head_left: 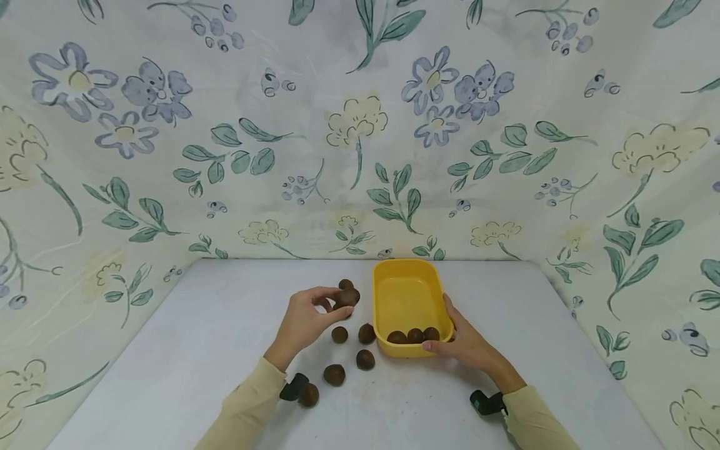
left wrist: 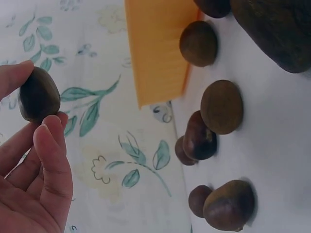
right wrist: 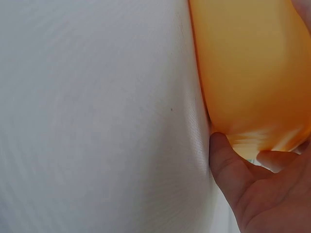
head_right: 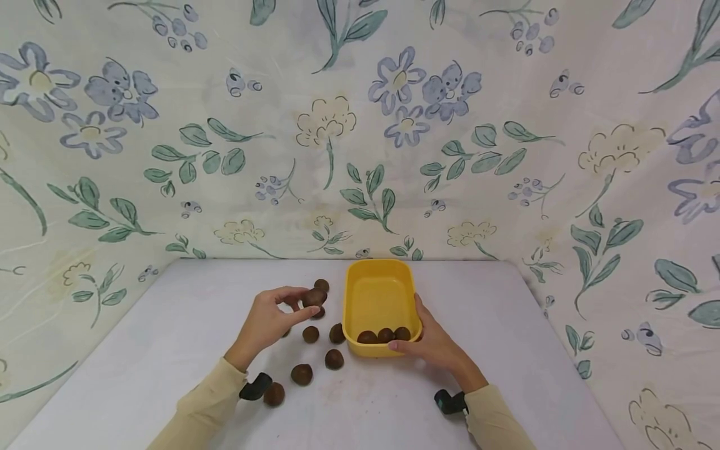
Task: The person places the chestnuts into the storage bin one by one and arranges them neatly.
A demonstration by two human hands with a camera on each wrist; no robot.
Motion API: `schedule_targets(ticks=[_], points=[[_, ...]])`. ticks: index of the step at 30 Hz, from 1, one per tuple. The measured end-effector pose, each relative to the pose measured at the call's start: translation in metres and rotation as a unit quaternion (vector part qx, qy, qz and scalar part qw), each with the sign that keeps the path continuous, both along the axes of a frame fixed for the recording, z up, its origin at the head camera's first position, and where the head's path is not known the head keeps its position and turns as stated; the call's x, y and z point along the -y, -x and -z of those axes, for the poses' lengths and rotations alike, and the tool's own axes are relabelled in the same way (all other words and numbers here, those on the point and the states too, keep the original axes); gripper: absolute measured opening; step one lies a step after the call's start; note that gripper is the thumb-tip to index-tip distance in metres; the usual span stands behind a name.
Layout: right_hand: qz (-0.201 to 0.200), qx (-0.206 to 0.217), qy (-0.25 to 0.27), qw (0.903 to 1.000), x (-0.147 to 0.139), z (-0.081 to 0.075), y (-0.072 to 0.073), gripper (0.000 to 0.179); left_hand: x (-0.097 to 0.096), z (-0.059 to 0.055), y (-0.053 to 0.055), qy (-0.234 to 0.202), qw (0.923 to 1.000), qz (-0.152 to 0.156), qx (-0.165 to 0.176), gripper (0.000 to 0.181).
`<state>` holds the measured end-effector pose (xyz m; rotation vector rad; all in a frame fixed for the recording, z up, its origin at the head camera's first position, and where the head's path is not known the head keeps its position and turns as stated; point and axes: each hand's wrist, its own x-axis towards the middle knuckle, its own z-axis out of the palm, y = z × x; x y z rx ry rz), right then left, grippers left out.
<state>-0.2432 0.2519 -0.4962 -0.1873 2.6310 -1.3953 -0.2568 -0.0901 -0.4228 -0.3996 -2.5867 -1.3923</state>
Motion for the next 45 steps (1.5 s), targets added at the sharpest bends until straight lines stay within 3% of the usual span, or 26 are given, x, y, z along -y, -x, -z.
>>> schedule_targets(ticks=[11, 19, 31, 45], points=[[-0.001, 0.006, 0.0, 1.0, 0.0, 0.0, -0.001, 0.128, -0.016, -0.003, 0.011, -0.015, 0.9997, 0.014, 0.014, 0.038], [-0.003, 0.004, -0.001, 1.0, -0.001, -0.001, 0.0, 0.129, -0.029, 0.0, 0.019, -0.002, 0.9994, 0.022, 0.026, 0.037], [0.001, 0.008, 0.001, 1.0, -0.001, 0.001, 0.002, 0.128, -0.047, 0.01, 0.026, 0.061, 0.9968, 0.031, 0.042, 0.039], [0.007, 0.011, -0.008, 0.9999, 0.0, 0.0, 0.002, 0.128, -0.062, 0.022, 0.034, 0.157, 0.9837, 0.071, 0.052, 0.041]])
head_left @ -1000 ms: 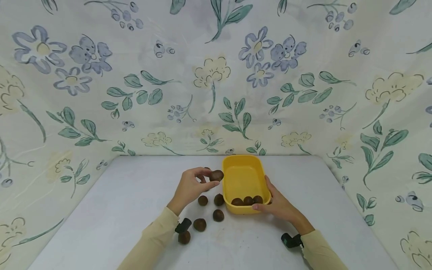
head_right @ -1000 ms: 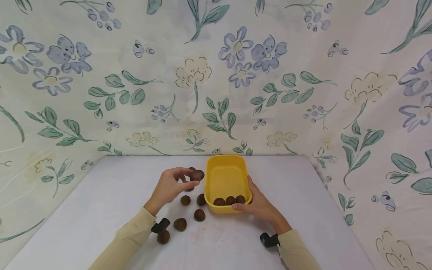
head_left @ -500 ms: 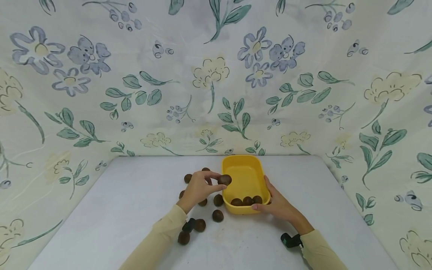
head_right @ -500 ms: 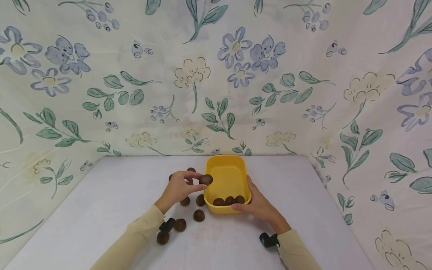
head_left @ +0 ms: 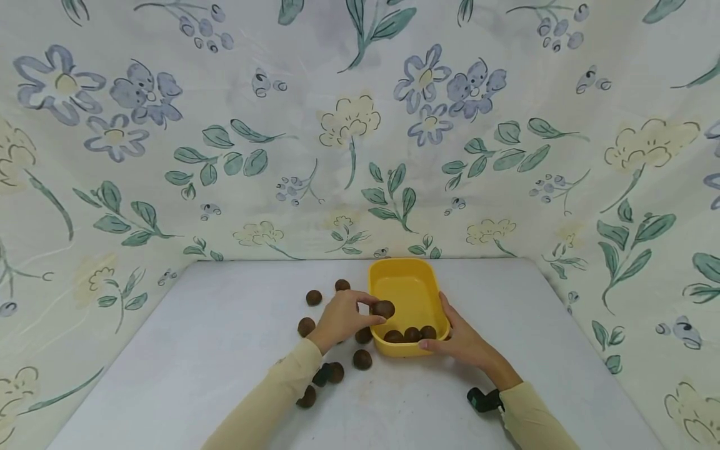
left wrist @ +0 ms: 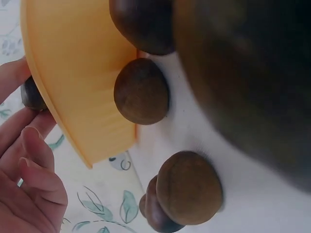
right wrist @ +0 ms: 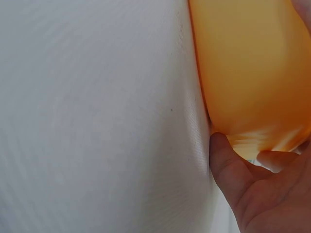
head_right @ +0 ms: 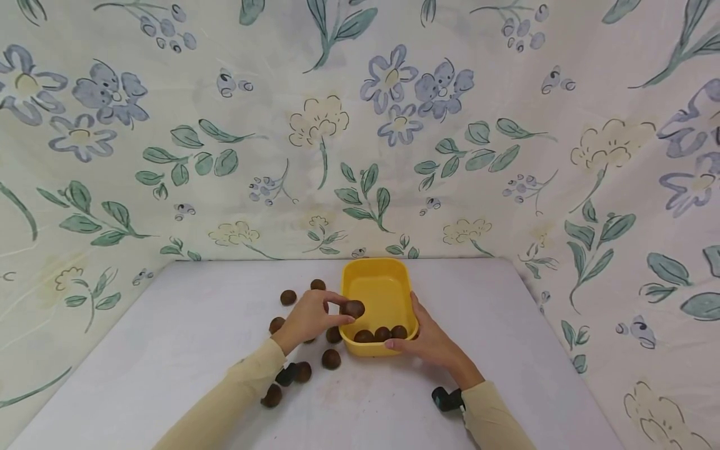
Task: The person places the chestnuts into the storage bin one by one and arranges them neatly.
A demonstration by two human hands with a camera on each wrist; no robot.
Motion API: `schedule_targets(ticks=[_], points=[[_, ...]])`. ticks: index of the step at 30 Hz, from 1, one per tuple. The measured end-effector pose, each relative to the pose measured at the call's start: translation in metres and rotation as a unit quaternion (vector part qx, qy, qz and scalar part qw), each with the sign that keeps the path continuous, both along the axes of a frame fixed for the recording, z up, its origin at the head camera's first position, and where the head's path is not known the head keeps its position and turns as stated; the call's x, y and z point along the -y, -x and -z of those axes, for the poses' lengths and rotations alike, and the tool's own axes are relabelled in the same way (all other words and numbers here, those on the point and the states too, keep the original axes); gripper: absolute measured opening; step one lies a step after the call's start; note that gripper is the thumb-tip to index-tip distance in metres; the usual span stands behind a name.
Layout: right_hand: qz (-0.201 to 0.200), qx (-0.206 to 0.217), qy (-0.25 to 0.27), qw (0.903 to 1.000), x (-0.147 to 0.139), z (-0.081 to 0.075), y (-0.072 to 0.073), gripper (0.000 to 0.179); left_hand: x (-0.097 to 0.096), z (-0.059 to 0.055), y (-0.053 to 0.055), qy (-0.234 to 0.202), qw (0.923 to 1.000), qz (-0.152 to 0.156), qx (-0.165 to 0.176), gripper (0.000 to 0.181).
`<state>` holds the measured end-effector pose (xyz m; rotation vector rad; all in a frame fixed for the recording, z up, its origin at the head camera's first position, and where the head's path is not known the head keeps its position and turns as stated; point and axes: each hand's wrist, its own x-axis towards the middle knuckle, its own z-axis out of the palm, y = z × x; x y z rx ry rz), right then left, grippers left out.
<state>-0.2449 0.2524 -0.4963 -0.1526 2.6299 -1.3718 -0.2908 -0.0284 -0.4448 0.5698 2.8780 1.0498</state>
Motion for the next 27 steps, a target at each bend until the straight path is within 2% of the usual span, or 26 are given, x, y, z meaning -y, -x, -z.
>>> schedule_targets(ticks=[11, 21, 27], points=[[0.006, 0.009, 0.001, 0.9999, 0.001, -0.003, -0.001, 0.128, -0.012, -0.004, 0.004, 0.081, 0.9958, 0.044, -0.004, 0.04], [0.005, 0.012, 0.006, 0.9999, 0.002, -0.003, -0.001, 0.127, -0.027, -0.005, 0.014, 0.133, 0.9885, 0.069, 0.017, 0.034], [0.002, 0.016, 0.01, 0.9998, 0.0, -0.003, -0.001, 0.127, -0.035, -0.009, 0.015, 0.152, 0.9851, 0.075, 0.031, 0.032]])
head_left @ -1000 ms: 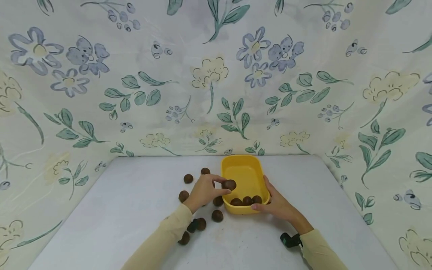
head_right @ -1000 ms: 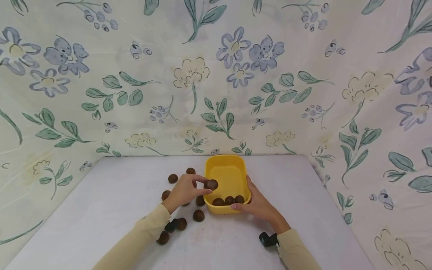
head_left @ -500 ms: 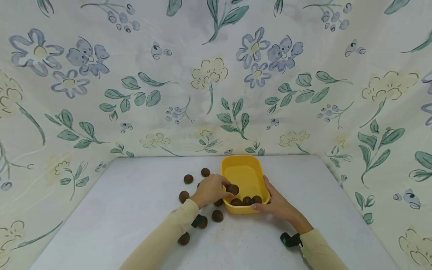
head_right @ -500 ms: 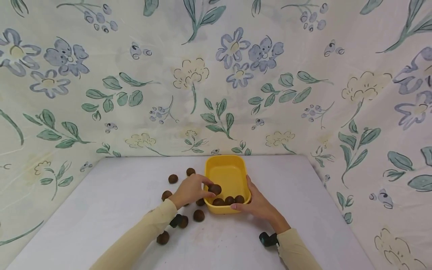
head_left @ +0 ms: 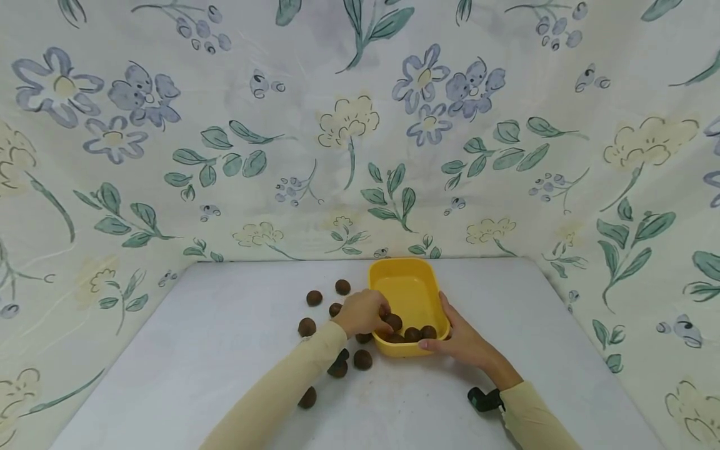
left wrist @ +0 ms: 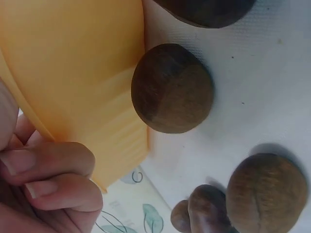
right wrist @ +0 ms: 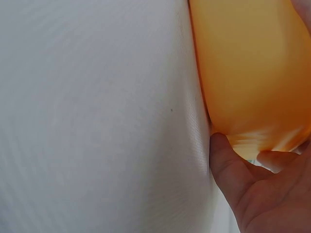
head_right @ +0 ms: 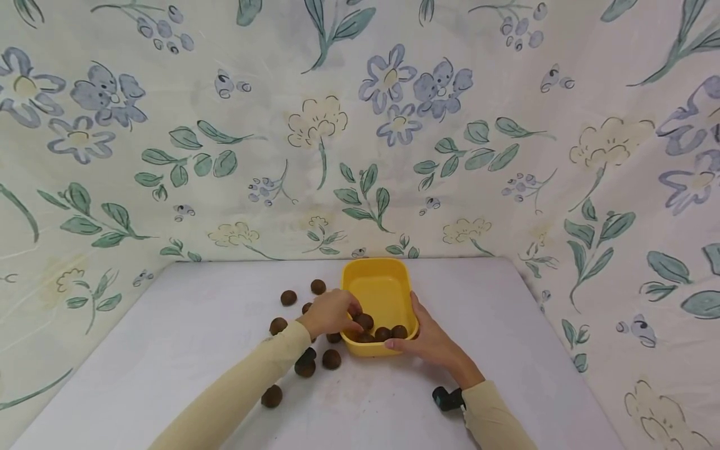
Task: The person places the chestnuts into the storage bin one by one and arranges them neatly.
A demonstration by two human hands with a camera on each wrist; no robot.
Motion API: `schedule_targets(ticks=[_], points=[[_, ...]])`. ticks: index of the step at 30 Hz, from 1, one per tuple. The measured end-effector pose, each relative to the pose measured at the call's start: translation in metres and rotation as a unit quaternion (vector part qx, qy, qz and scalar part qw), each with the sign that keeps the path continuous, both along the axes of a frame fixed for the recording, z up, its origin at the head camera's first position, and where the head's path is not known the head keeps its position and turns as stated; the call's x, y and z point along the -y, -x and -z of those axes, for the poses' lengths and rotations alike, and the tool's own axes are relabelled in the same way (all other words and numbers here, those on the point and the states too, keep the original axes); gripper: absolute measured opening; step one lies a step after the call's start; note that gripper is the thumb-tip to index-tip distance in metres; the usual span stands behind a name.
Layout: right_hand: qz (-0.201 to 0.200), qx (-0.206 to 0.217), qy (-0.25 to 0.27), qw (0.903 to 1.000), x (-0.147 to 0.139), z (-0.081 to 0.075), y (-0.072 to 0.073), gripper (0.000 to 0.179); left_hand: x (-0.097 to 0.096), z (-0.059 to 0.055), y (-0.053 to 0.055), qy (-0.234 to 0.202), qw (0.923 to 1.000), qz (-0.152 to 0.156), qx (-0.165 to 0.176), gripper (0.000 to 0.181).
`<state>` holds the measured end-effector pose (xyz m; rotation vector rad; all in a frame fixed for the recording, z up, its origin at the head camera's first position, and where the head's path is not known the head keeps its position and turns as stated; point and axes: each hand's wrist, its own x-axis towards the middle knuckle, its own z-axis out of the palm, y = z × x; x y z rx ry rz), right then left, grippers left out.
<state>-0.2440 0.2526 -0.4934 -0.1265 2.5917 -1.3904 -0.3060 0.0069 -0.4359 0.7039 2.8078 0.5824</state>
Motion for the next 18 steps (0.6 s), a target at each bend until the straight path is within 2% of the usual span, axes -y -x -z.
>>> schedule_targets(ticks=[8, 15, 18], points=[[-0.008, -0.009, -0.001, 0.9999, -0.0015, -0.0015, -0.0005, 0.127, -0.0042, 0.0027, 0.003, 0.004, 1.0, 0.006, 0.005, 0.028], [-0.019, -0.023, 0.003, 0.9995, -0.0008, 0.0014, -0.0009, 0.126, -0.0027, 0.0067, 0.0, -0.015, 0.9993, -0.006, 0.033, 0.03], [-0.018, -0.026, 0.003, 0.9995, 0.0011, 0.0017, -0.0009, 0.127, 0.0013, 0.0063, -0.002, -0.023, 0.9994, -0.008, 0.024, 0.035]])
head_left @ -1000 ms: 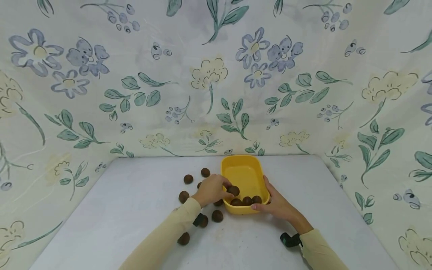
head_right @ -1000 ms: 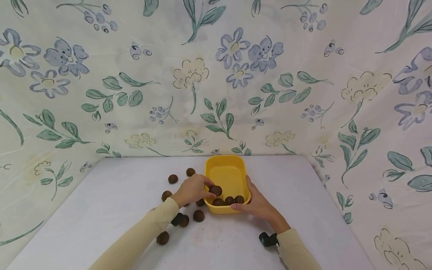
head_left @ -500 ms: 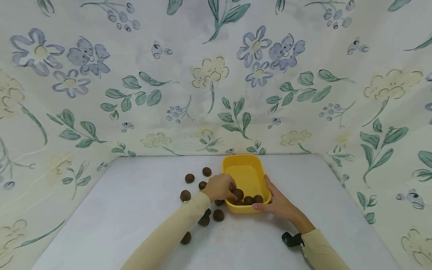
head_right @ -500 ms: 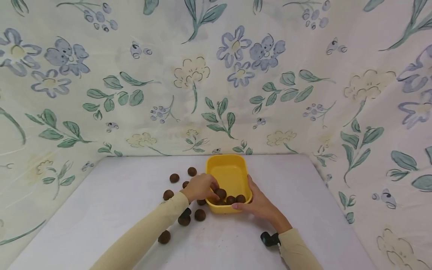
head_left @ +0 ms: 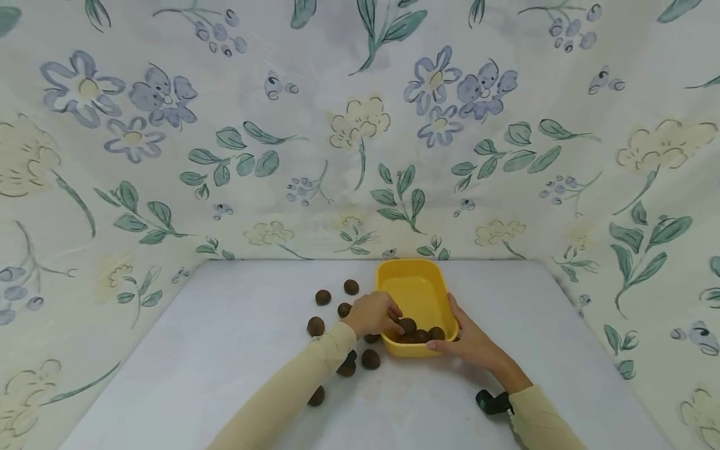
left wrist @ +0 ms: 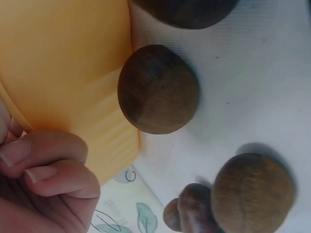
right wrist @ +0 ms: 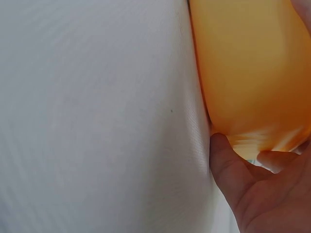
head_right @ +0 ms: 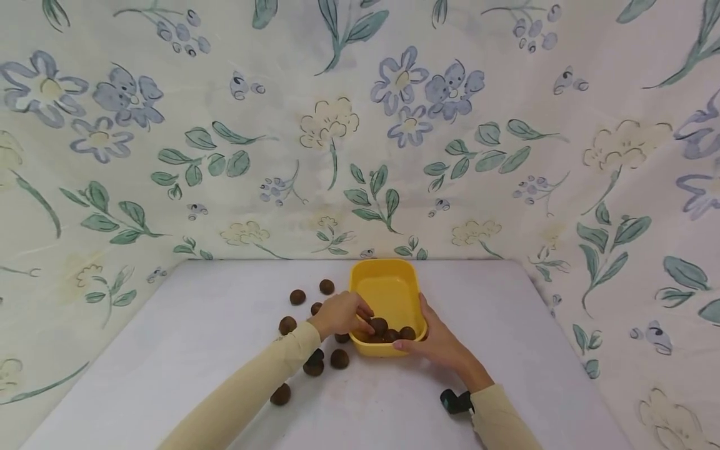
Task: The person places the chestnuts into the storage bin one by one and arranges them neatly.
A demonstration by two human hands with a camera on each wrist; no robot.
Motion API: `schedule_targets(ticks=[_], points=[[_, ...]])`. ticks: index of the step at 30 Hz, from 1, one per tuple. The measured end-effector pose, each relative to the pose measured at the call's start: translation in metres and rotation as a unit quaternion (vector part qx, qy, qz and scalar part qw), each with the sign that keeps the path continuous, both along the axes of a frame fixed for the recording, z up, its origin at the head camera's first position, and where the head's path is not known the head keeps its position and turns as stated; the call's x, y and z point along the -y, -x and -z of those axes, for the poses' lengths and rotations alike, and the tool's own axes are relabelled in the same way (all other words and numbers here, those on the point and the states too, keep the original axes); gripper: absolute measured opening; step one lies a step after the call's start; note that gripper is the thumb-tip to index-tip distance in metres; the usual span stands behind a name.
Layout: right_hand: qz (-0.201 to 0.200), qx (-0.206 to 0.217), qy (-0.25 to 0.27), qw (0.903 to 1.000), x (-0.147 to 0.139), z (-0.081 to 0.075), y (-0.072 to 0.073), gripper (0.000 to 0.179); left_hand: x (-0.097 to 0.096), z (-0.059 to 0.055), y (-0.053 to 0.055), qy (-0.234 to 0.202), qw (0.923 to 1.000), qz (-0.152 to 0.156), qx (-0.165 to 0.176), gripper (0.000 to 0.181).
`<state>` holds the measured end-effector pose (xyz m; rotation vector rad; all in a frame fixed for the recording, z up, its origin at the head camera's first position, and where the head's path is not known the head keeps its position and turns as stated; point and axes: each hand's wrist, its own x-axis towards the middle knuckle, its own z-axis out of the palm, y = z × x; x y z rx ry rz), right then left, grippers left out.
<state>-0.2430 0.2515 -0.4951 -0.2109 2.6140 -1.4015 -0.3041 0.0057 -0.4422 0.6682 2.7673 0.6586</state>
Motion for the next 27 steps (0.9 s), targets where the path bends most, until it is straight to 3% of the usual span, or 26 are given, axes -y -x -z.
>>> schedule_targets(ticks=[7, 12, 19, 27], points=[[0.004, 0.0, -0.023, 0.9997, -0.001, -0.001, -0.002, 0.127, 0.009, -0.005, -0.004, -0.035, 0.9978, -0.013, -0.055, 0.044], [0.001, -0.001, -0.026, 0.9997, 0.0, -0.002, -0.001, 0.127, 0.025, -0.022, -0.007, -0.105, 0.9897, -0.05, -0.084, 0.044], [-0.003, -0.002, -0.012, 0.9999, -0.001, -0.005, -0.002, 0.128, 0.065, -0.041, -0.014, -0.169, 0.9755, -0.1, -0.1, 0.04], [-0.007, 0.002, -0.008, 0.9999, -0.001, -0.004, -0.002, 0.129, 0.126, -0.034, -0.024, -0.22, 0.9595, -0.139, -0.108, 0.042]])
